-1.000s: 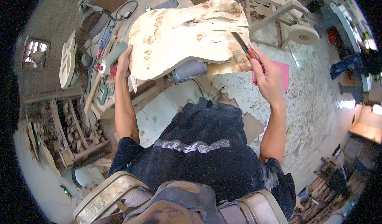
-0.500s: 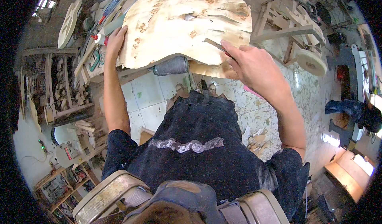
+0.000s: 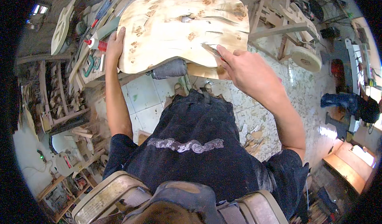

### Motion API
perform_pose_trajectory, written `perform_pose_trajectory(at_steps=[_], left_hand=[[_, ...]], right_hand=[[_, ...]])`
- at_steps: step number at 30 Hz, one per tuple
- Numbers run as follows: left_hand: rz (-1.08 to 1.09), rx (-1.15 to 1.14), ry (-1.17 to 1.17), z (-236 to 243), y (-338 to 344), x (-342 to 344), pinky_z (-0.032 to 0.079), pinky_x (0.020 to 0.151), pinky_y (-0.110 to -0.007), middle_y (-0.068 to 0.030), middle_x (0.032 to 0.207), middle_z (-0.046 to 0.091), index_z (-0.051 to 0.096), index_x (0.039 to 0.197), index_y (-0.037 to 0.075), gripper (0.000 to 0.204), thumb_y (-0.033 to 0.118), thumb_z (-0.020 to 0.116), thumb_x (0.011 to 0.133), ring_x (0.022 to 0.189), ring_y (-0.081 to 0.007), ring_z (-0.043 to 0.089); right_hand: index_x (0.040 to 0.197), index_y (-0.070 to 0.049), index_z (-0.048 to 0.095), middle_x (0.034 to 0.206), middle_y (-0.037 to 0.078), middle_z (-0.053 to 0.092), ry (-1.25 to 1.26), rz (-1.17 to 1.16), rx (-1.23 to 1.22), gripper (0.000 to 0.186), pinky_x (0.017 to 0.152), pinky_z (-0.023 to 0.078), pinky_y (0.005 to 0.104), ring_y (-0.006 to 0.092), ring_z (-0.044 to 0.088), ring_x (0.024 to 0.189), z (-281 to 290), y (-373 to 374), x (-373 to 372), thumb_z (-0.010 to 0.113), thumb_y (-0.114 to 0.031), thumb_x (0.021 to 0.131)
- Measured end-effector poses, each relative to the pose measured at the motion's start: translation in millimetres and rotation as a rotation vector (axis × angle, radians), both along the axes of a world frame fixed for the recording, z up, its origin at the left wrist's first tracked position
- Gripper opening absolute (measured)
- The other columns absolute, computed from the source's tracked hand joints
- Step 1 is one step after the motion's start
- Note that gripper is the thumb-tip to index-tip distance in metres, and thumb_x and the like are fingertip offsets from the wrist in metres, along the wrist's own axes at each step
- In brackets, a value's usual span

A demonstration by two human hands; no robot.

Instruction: The person uses a utility knife to trim and peel away a thin layer of wood veneer from the surface of a wooden guitar body while holding it over a workbench.

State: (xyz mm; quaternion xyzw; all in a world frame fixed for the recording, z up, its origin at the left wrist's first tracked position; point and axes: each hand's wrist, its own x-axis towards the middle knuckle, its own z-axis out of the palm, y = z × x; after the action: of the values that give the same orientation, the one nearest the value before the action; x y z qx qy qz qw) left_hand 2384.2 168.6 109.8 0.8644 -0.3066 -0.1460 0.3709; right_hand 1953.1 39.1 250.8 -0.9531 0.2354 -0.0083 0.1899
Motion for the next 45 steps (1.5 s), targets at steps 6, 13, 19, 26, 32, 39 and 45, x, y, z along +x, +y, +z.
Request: perform_pose_trajectory(at_steps=[6, 13, 19, 26, 32, 39, 45], left_hand=[[0.033, 0.057, -0.023, -0.6, -0.4, 2.0, 0.050, 0.093, -0.043, -0.0271, 0.109, 0.071, 0.068, 0.122, -0.001, 0.068, 0.061, 0.055, 0.096, 0.105, -0.0396, 0.069], [0.036, 0.060, 0.020, -0.9, -1.4, 5.9, 0.050, 0.094, -0.043, -0.0264, 0.112, 0.071, 0.068, 0.125, 0.001, 0.068, 0.061, 0.055, 0.095, 0.107, -0.0386, 0.069], [0.024, 0.005, -0.002, -2.4, 0.4, 4.1, 0.050, 0.095, -0.041, -0.0266, 0.113, 0.071, 0.067, 0.126, -0.001, 0.070, 0.061, 0.056, 0.095, 0.107, -0.0374, 0.069], [0.082, 0.033, 0.021, 2.2, -1.5, -0.5, 0.048, 0.097, -0.042, -0.0280, 0.117, 0.069, 0.066, 0.126, -0.002, 0.071, 0.061, 0.058, 0.094, 0.112, -0.0386, 0.066], [0.099, 0.051, -0.057, -9.4, 2.4, 6.9, 0.047, 0.097, -0.043, -0.0276, 0.118, 0.068, 0.068, 0.122, -0.003, 0.069, 0.059, 0.058, 0.095, 0.111, -0.0380, 0.066], [0.092, 0.067, -0.035, 11.5, 0.4, -6.4, 0.049, 0.094, -0.041, -0.0274, 0.114, 0.069, 0.068, 0.120, -0.003, 0.070, 0.060, 0.056, 0.095, 0.108, -0.0384, 0.067], [0.064, 0.049, -0.050, 6.6, -4.8, 0.0, 0.048, 0.095, -0.041, -0.0272, 0.114, 0.070, 0.068, 0.120, -0.004, 0.071, 0.060, 0.055, 0.095, 0.108, -0.0387, 0.067]], right_hand=[[0.136, -0.003, 0.055, 0.086, 0.024, 0.067, 0.125, 0.018, -0.058, 0.043, 0.071, 0.053, 0.0498, 0.0413, 0.066, 0.078, 4.7, 0.5, 7.0, 0.059, -0.017, 0.096], [0.132, 0.004, 0.055, 0.083, 0.023, 0.069, 0.196, 0.122, -0.179, 0.047, 0.071, 0.056, 0.0492, 0.0405, 0.069, 0.078, 17.2, 4.1, 9.9, 0.062, -0.007, 0.086], [0.120, 0.004, 0.059, 0.081, 0.020, 0.069, 0.219, 0.220, -0.177, 0.036, 0.069, 0.059, 0.0461, 0.0382, 0.071, 0.078, 18.5, -5.5, 17.4, 0.062, -0.006, 0.086], [0.116, 0.004, 0.061, 0.081, 0.020, 0.070, 0.211, 0.322, -0.208, 0.031, 0.070, 0.059, 0.0462, 0.0368, 0.072, 0.080, 24.1, -17.0, 14.6, 0.062, -0.006, 0.086], [0.110, 0.003, 0.063, 0.081, 0.019, 0.070, 0.254, 0.378, -0.196, 0.025, 0.071, 0.059, 0.0454, 0.0366, 0.072, 0.081, 24.0, -23.6, 14.5, 0.062, -0.008, 0.088], [0.106, 0.000, 0.064, 0.077, 0.018, 0.069, 0.291, 0.353, -0.224, 0.024, 0.070, 0.059, 0.0441, 0.0356, 0.072, 0.080, 28.2, -24.3, 10.4, 0.066, -0.013, 0.086], [0.105, -0.002, 0.065, 0.077, 0.016, 0.070, 0.296, 0.374, -0.291, 0.021, 0.070, 0.059, 0.0431, 0.0341, 0.073, 0.080, 25.0, -23.0, 12.7, 0.064, -0.013, 0.086]])
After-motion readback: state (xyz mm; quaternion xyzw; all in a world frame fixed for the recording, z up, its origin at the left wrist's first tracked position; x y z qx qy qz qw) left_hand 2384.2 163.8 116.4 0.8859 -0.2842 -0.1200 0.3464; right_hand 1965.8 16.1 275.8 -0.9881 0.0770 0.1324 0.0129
